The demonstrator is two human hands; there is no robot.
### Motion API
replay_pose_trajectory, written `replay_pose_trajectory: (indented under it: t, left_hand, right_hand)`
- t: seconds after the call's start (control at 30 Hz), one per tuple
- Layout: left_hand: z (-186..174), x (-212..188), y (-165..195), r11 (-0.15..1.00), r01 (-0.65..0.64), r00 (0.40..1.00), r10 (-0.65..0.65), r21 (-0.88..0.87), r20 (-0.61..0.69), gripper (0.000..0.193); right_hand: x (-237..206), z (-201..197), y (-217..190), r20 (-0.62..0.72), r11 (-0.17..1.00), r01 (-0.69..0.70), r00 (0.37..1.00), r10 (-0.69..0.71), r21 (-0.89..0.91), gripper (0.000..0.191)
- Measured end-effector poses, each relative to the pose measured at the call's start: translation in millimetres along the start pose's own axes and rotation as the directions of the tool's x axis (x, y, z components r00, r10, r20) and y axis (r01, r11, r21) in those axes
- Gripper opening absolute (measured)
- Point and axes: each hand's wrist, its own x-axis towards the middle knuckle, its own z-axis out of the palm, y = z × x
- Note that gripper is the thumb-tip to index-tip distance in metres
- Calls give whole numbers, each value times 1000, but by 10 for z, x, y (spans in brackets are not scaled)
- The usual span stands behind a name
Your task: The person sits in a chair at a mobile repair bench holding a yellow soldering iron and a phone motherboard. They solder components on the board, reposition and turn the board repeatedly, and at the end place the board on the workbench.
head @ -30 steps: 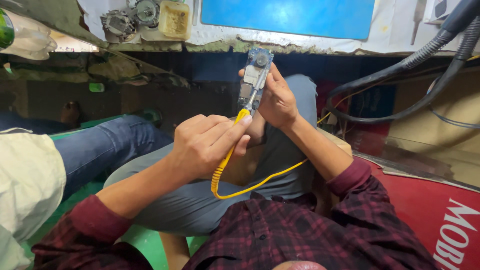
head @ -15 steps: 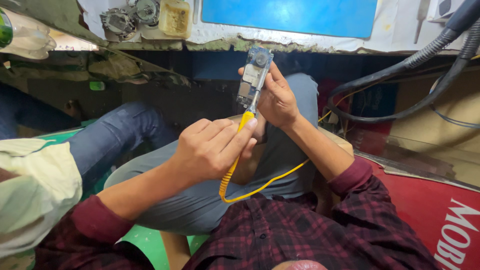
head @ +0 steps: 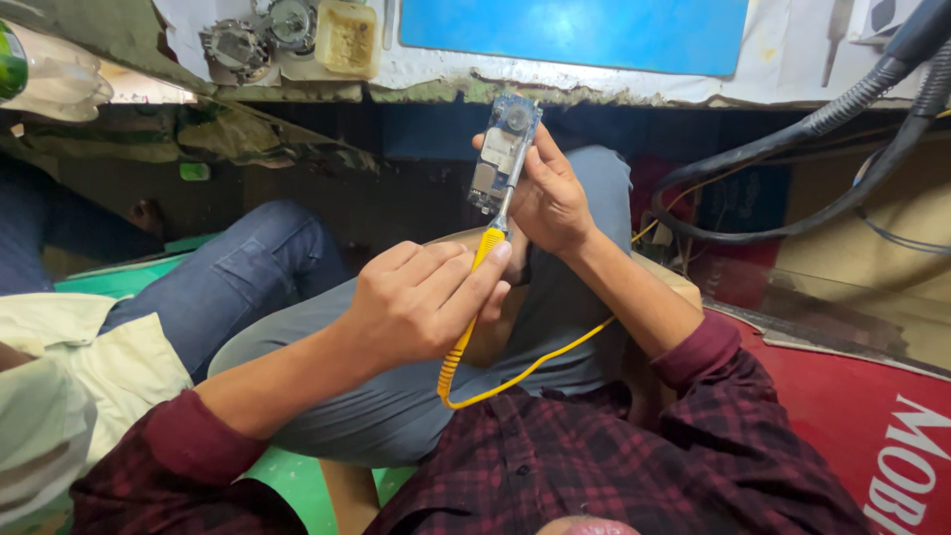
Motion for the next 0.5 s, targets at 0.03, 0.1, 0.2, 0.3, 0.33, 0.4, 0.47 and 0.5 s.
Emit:
replay_pose_trajectory:
  t: [0.03, 0.1, 0.2, 0.3, 0.33, 0.4, 0.47, 0.5]
  left_hand:
    - [-2, 2, -5, 1000, -4, 1000, 4, -3, 3, 29]
    - [-4, 7, -4, 1000, 0, 1000, 0, -11, 5, 29]
    - [-2, 14, 1, 1000, 13, 1000, -13, -13, 8, 29]
    - [-2, 19, -5, 1000, 6, 1000, -6, -14, 15, 29]
    - [-4, 19, -1, 1000, 4, 1000, -4, -21, 8, 29]
    - [-2, 23, -3, 1000, 6, 1000, -6, -30, 9, 29]
    - [-4, 23, -1, 999, 20, 1000, -19, -32, 23, 30]
    - [-3, 25, -1, 999, 25, 1000, -24, -38, 18, 30]
  right_hand:
    - [1, -4, 0, 6, 1000, 1, 1000, -1, 6, 50]
    - [-5, -14, 2, 17, 1000, 2, 1000, -2, 16, 50]
    - [0, -32, 11, 10, 1000, 5, 1000, -5, 11, 50]
    - [-1, -46, 15, 5, 1000, 6, 1000, -6, -3, 49]
    - [-5, -48, 15, 8, 1000, 7, 1000, -7, -6, 49]
    - [-2, -48, 10, 14, 1000, 8, 1000, -8, -12, 49]
    - [-9, -43, 6, 14, 1000, -3, 1000, 3, 2, 49]
    - [-6, -39, 2, 15, 1000, -9, 1000, 9, 8, 48]
